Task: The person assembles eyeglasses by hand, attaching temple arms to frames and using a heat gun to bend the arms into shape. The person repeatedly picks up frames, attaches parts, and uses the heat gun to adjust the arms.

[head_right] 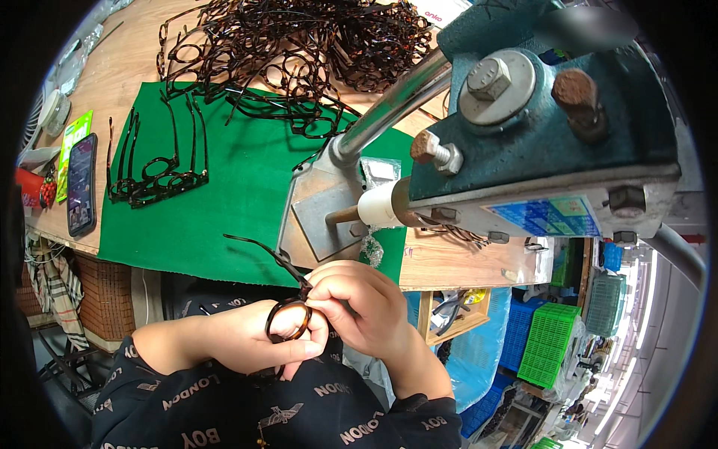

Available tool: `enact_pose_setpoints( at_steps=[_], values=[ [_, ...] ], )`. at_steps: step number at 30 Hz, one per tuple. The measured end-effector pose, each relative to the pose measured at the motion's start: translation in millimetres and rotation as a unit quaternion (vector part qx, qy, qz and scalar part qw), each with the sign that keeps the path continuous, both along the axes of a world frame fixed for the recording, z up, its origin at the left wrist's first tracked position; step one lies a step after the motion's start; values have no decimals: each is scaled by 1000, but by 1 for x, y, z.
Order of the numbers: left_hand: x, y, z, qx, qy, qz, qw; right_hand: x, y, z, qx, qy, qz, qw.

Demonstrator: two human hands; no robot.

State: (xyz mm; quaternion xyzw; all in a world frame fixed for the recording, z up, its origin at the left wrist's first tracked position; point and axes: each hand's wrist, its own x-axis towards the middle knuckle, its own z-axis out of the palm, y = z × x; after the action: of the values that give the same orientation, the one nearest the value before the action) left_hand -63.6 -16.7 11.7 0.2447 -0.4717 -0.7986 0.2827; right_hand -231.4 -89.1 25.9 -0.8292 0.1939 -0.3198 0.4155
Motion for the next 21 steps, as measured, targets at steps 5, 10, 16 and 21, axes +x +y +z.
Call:
enact_pose_setpoints(
  at_steps=[5,10,16,21],
  values=[
    [2,0,1,24,41,-18,999,-1,-2,-1,41,-29,18,999],
    [1,0,1,20,71,-27,997,-2,5,-1,125,-39,-17,991],
    [0,2,-1,43,87,-27,995,-4,4,-1,143,-34,-25,989],
    [0,2,1,51,104,-36,993,-7,-2,-4,139,-43,5,989]
  ],
)
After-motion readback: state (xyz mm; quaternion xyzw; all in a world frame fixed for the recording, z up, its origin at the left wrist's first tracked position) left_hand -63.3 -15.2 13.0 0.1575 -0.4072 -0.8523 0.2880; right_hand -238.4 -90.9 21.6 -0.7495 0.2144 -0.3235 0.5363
